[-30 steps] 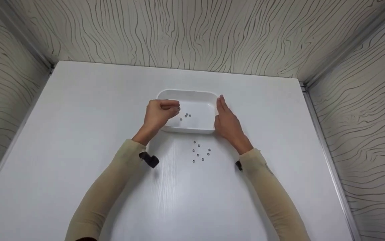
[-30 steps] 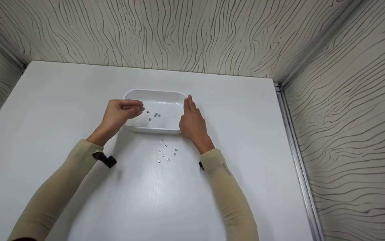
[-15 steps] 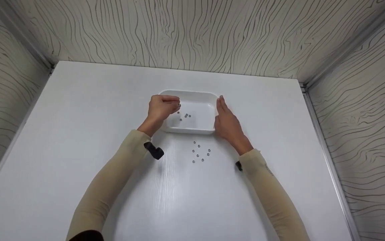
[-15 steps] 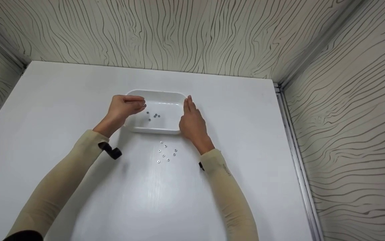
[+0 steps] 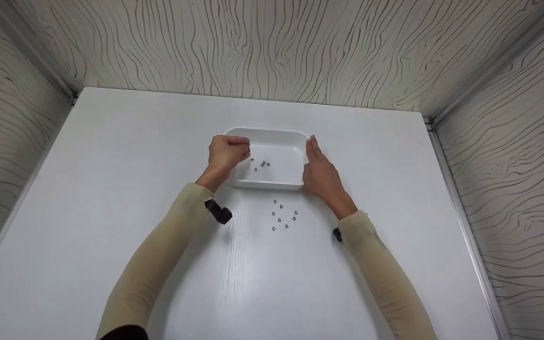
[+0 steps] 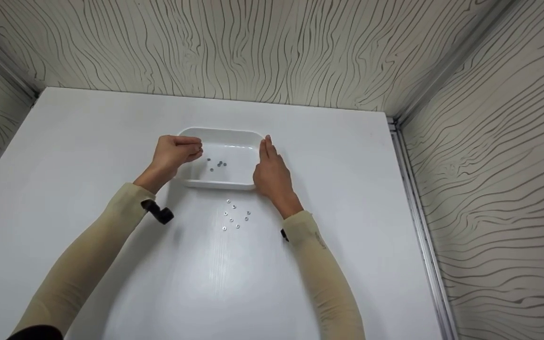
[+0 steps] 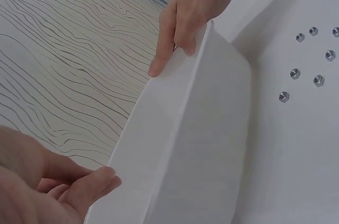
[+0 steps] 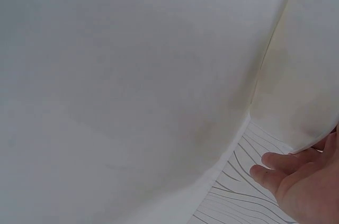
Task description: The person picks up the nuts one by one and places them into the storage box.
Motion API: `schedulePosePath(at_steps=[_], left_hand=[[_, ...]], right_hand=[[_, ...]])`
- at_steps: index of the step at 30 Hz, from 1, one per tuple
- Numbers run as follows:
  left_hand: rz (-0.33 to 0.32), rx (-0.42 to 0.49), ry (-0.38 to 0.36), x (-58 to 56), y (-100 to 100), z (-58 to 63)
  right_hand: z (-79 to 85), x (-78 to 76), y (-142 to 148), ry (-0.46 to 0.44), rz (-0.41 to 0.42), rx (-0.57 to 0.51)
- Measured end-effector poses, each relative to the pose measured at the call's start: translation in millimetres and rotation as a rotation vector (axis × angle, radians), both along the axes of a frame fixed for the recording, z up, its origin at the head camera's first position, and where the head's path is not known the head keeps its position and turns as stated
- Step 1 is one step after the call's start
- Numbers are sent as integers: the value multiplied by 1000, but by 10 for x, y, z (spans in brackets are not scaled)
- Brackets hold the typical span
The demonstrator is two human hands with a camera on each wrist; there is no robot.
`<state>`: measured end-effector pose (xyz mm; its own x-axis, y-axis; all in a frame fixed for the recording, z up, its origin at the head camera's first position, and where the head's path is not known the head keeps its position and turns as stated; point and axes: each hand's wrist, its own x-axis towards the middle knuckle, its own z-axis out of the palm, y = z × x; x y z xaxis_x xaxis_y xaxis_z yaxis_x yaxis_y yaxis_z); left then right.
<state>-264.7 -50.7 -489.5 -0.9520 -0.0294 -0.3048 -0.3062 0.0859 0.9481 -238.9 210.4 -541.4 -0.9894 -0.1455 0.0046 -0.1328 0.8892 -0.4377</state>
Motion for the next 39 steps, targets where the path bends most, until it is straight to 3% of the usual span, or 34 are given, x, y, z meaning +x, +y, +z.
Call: schedulePosePath(at_steps=[6,10,16,23,33,39], left_hand=[[-2,-32,13,12,-1,-2],[-13,-127,50,23,0,10],[-57,-314,171,55,3,19],[-98,-417,325,121,7,58],[-158,-582,522,381,94,211],[-282,-662,630,573,156,187]], right_hand=[[-1,-2,0,-7,-6,2],[-2,-5,2,-3,-3,8],[-7,-3,6,-5,-7,0],[-12,-6,11,4,9,3],[-13,-4,22,15,16,-1],[-19,-4,16,10,13,5]])
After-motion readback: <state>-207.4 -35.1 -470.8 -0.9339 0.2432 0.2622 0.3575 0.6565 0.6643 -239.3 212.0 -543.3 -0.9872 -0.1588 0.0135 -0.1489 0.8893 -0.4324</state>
